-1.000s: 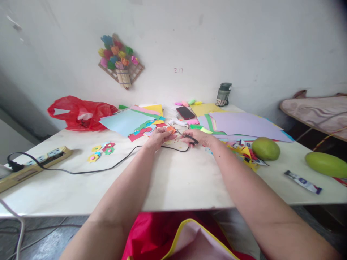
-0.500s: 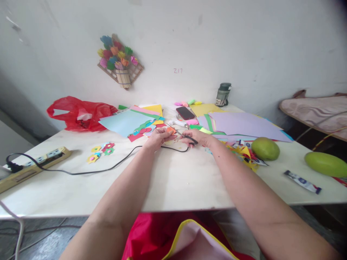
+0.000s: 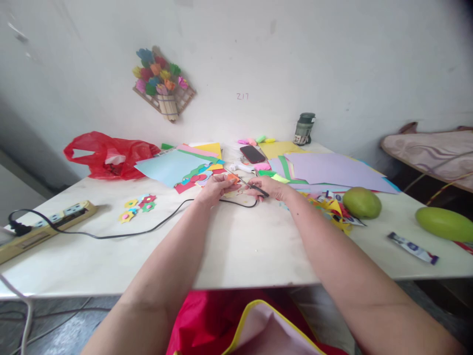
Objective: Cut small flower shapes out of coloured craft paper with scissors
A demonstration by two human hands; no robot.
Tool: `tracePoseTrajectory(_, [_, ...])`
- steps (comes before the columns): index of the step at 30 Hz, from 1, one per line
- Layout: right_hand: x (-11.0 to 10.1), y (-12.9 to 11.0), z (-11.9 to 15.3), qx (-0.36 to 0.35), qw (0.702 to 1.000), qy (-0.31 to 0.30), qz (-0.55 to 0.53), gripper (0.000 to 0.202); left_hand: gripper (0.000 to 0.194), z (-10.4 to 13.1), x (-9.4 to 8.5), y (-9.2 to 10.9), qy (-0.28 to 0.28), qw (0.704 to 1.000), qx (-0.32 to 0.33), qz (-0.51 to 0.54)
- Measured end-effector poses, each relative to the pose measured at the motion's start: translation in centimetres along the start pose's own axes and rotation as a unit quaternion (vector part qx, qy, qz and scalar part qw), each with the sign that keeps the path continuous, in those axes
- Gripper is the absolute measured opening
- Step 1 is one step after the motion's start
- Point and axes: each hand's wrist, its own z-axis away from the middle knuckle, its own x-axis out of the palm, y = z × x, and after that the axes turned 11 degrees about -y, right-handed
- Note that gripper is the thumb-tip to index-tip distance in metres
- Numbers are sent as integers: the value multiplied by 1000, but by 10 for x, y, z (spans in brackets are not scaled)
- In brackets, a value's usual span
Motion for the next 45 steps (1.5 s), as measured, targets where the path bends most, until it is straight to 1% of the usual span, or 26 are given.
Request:
tracePoseTrajectory(8, [0, 0, 0, 11, 1000, 7, -3, 40, 28, 1, 1, 0, -1, 1000, 5, 5])
tracePoseTrajectory(13, [0, 3, -1, 0, 1000, 7, -4, 41, 25, 0, 0, -1, 1, 1000, 5, 4])
tracePoseTrajectory(19, [0, 7, -3, 2, 1000, 10, -16, 40, 24, 0, 0, -1, 2, 1000, 6, 10])
tracePoseTrajectory(29, [2, 1, 1, 16, 999, 30, -28, 37, 25, -1, -1, -2, 2, 1000, 4, 12])
tracePoseTrajectory(34, [2, 1, 1, 10, 999, 22, -31, 35, 25, -1, -1, -2, 2, 1000, 6, 14])
tracePoseTrajectory(39, [1, 0, 2, 10, 999, 30, -19, 37, 26, -1, -1, -2, 7, 1000, 6, 16])
tracePoseTrajectory(45, [2, 2, -1, 4, 999, 22, -24, 38, 23, -1, -2, -2, 1, 1000, 6, 17])
